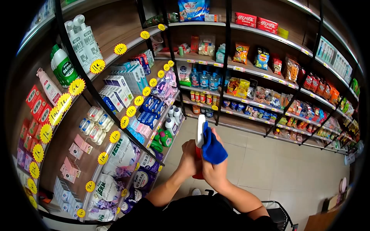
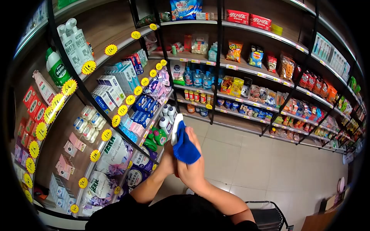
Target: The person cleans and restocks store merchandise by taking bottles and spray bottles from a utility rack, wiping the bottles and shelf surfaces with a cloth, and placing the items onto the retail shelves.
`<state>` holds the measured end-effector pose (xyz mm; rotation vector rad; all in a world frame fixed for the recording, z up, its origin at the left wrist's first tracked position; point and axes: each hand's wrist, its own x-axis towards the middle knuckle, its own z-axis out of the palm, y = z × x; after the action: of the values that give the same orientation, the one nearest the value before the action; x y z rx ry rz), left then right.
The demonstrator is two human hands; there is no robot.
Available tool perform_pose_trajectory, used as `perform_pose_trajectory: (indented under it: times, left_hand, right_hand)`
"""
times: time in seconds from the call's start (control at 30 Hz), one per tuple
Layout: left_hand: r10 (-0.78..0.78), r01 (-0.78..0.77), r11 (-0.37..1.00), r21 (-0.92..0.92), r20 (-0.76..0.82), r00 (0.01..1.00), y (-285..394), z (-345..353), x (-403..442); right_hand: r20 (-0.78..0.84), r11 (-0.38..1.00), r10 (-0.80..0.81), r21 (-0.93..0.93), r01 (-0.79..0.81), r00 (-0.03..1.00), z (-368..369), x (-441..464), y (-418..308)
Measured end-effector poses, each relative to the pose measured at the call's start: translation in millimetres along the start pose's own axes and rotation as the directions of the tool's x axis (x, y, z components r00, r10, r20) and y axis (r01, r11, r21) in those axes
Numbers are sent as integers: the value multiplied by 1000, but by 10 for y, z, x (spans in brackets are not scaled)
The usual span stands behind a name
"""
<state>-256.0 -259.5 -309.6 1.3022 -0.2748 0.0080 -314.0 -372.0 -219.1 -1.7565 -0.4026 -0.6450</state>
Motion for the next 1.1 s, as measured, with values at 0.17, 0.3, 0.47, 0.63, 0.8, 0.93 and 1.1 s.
perform_pose_trajectory:
  times: [0.17, 0.3, 0.47, 0.63, 0.8, 0.93, 1.1]
  left_hand:
    - [425, -286, 523, 803, 45, 904, 322, 26, 260]
    - [466, -289, 378, 879, 89, 880, 247, 214, 565]
    - [397, -97, 272, 957, -20, 918, 117, 720, 967]
    - [514, -124, 205, 971, 1, 858, -178, 1062, 1531]
    - [379, 107, 201, 974, -178, 908, -398, 1267, 1891]
    - [344, 133, 277, 952, -228, 911, -515, 1300, 2089]
    - [551, 69, 84, 994, -104, 828, -756, 1069, 2255]
  right_hand:
    - [44, 990, -143, 6, 142, 989, -103, 190, 272]
    - [63, 986, -155, 70, 151, 986, -263, 575, 773]
    - [98, 797, 286, 527, -293, 953, -577, 1439, 1340]
    - [498, 808, -523, 32, 588, 692, -1195, 2339, 1433]
    - [692, 635, -466, -172, 753, 551, -1051, 2858, 1703]
    - [769, 509, -505, -103, 855, 393, -1119, 2827, 1878]
    - [710, 563, -614, 88, 822, 345, -1263, 2839, 2054]
